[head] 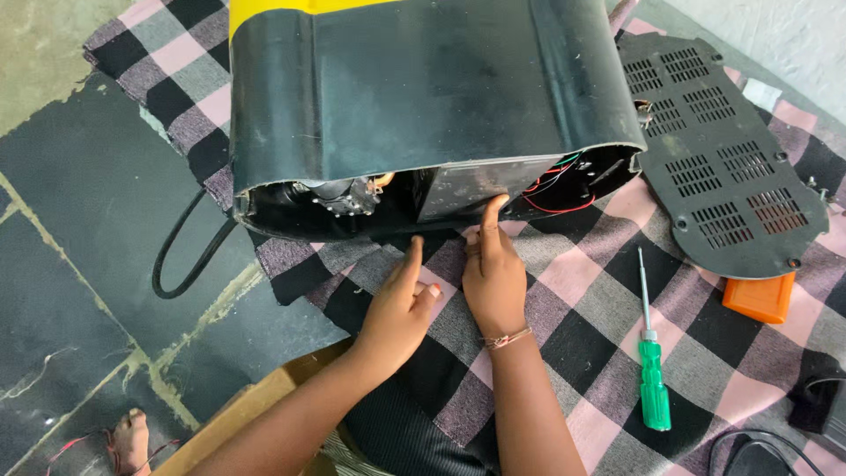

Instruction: The person connects a battery to the internal wiring of a yellow and black portable speaker, then places the battery into the speaker's compartment and secures it with a screwdriver.

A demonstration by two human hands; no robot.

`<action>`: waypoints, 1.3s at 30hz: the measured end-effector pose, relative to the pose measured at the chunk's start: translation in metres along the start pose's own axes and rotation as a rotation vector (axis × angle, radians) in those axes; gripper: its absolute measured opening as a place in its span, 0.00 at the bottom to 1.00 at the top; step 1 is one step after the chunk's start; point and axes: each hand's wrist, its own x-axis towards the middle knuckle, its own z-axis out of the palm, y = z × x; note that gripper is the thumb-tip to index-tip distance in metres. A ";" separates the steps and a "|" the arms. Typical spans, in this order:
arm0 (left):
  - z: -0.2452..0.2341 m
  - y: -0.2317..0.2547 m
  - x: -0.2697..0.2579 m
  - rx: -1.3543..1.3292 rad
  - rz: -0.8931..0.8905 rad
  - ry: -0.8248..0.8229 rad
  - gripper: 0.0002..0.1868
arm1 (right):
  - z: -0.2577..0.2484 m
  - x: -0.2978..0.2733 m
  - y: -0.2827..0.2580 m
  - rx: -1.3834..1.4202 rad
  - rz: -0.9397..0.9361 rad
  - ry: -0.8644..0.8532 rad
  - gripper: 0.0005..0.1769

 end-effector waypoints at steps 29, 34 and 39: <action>-0.004 -0.008 0.032 -0.563 -0.273 -0.180 0.50 | 0.014 -0.020 -0.042 1.022 0.243 0.000 0.46; -0.011 0.015 0.029 -0.624 -0.435 -0.190 0.50 | 0.016 -0.021 -0.038 0.840 0.079 0.003 0.46; -0.018 0.021 0.029 -0.640 -0.503 -0.207 0.48 | 0.014 -0.019 -0.038 0.653 0.118 0.000 0.45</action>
